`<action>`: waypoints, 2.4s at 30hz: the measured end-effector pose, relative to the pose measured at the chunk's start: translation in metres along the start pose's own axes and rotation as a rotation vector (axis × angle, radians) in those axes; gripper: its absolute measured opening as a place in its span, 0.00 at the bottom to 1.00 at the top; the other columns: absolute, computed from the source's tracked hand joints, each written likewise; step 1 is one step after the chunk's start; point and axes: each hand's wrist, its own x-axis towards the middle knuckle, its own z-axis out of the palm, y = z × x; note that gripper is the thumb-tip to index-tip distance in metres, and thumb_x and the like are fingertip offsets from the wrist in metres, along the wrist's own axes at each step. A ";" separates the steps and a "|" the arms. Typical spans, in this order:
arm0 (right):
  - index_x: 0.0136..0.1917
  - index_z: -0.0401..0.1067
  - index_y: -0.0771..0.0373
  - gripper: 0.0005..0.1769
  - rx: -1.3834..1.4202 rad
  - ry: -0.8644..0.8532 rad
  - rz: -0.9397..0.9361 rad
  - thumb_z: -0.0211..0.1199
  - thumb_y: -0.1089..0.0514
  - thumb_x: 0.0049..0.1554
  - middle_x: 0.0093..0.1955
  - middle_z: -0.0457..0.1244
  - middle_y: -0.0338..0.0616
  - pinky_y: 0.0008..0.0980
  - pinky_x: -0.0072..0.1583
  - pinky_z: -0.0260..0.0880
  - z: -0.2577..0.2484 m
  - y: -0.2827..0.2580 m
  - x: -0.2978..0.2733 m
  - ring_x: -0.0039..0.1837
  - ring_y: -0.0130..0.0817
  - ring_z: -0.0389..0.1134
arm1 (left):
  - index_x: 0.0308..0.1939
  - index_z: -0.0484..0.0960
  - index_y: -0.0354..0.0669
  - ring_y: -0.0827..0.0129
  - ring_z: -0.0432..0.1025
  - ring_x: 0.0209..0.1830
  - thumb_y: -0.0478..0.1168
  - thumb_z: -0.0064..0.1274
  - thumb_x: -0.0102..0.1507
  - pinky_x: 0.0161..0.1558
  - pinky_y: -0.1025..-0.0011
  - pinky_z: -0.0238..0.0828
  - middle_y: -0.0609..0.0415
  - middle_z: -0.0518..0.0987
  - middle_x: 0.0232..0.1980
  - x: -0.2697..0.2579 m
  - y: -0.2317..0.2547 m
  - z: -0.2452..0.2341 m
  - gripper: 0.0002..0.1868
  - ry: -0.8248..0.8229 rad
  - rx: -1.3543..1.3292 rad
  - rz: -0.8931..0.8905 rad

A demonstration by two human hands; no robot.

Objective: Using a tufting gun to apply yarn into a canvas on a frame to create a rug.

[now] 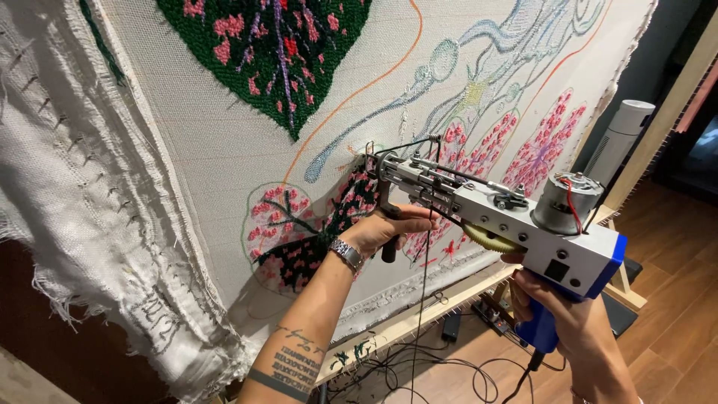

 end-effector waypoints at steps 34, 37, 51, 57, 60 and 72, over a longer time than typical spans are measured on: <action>0.51 0.76 0.71 0.19 0.055 0.040 0.190 0.68 0.53 0.53 0.29 0.59 0.41 0.33 0.31 0.61 0.028 0.004 0.010 0.28 0.32 0.60 | 0.48 0.87 0.43 0.88 0.74 0.34 0.44 0.63 0.60 0.26 0.81 0.61 0.60 0.88 0.47 -0.015 -0.026 -0.016 0.15 0.110 -0.052 -0.137; 0.47 0.73 0.68 0.16 0.076 0.033 0.163 0.69 0.53 0.53 0.29 0.59 0.41 0.32 0.30 0.61 0.034 0.011 0.018 0.27 0.32 0.61 | 0.49 0.88 0.44 0.88 0.70 0.29 0.46 0.63 0.61 0.25 0.82 0.59 0.59 0.88 0.46 -0.012 -0.027 -0.024 0.15 0.129 -0.034 -0.151; 0.42 0.71 0.64 0.11 -0.016 0.043 0.102 0.69 0.56 0.54 0.27 0.59 0.37 0.29 0.29 0.61 0.087 0.004 0.030 0.26 0.27 0.60 | 0.48 0.90 0.42 0.83 0.66 0.21 0.54 0.64 0.59 0.20 0.78 0.59 0.57 0.88 0.49 0.007 -0.038 -0.061 0.22 0.280 0.023 -0.097; 0.40 0.69 0.64 0.12 0.003 0.050 0.114 0.69 0.55 0.55 0.27 0.59 0.37 0.30 0.29 0.61 0.083 0.006 0.030 0.26 0.28 0.60 | 0.48 0.90 0.44 0.83 0.64 0.20 0.55 0.65 0.57 0.21 0.79 0.61 0.58 0.87 0.53 0.006 -0.032 -0.059 0.23 0.300 0.049 -0.104; 0.39 0.69 0.64 0.12 0.010 0.073 0.137 0.69 0.55 0.54 0.27 0.59 0.38 0.31 0.29 0.61 0.083 0.005 0.030 0.26 0.28 0.60 | 0.50 0.90 0.45 0.85 0.65 0.22 0.55 0.65 0.57 0.22 0.79 0.62 0.58 0.87 0.56 0.005 -0.027 -0.059 0.24 0.293 0.079 -0.091; 0.44 0.72 0.65 0.12 0.045 0.051 0.124 0.67 0.54 0.54 0.27 0.59 0.39 0.31 0.29 0.62 0.078 0.000 0.031 0.26 0.30 0.60 | 0.50 0.90 0.46 0.84 0.61 0.19 0.62 0.66 0.53 0.22 0.80 0.61 0.54 0.87 0.53 0.005 -0.009 -0.052 0.30 0.294 0.130 -0.101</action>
